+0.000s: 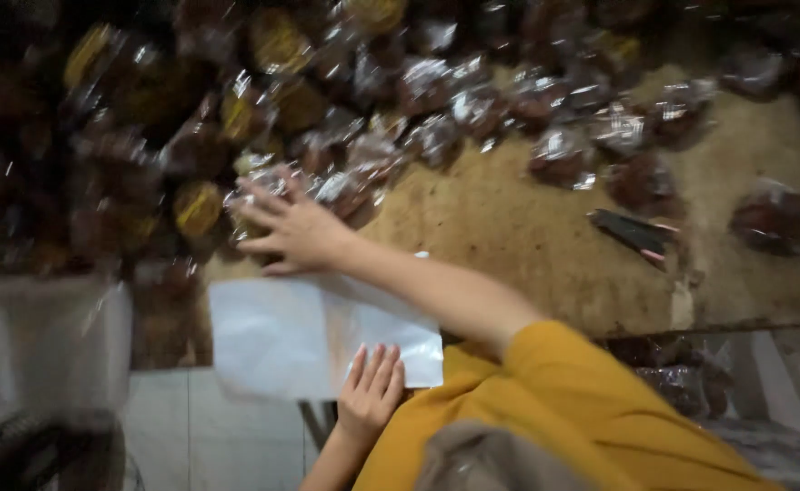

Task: The person places several wrapped brown bakery items into a larger clear plastic bag and then secures the top of the larger bag using a manual stapler.

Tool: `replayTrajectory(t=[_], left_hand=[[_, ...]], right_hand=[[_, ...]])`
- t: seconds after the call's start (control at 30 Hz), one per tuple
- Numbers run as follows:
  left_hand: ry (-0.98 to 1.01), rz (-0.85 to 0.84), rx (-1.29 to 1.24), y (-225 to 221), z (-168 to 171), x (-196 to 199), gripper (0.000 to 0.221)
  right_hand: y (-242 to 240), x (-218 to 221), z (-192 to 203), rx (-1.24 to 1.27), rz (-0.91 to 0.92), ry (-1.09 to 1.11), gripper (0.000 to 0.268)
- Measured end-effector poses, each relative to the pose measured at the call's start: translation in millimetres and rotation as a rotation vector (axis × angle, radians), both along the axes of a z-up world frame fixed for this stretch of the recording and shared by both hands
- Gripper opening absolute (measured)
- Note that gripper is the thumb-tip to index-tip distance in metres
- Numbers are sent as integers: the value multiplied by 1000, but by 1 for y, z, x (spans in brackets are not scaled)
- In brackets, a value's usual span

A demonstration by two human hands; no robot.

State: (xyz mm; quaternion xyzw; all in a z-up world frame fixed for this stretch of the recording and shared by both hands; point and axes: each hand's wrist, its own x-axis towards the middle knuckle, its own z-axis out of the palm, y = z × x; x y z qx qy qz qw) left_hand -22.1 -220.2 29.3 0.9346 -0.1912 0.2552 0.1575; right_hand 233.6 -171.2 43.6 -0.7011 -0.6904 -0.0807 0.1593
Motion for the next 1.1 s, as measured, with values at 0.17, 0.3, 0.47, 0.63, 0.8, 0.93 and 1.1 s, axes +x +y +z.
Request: replayTrajectory(t=[0.17, 0.3, 0.47, 0.63, 0.8, 0.93, 1.1], left_hand=[[-39, 107, 168, 8, -1, 2, 15], [1, 163, 138, 49, -33, -8, 15], [2, 154, 176, 101, -17, 9, 24], [-5, 108, 86, 111, -13, 6, 19], [32, 80, 29, 73, 0, 11, 22], [-39, 5, 74, 58, -1, 27, 8], [26, -18, -7, 58, -7, 50, 9]], right_hand=[[-19, 19, 47, -429, -254, 158, 64], [-86, 53, 10, -174, -330, 14, 42], [-189, 88, 15, -34, -659, -55, 43], [-237, 122, -18, 109, -792, -30, 24], [-141, 90, 28, 32, -675, 94, 42], [-37, 43, 21, 55, -366, 177, 36], [-61, 67, -4, -213, -525, 275, 58]])
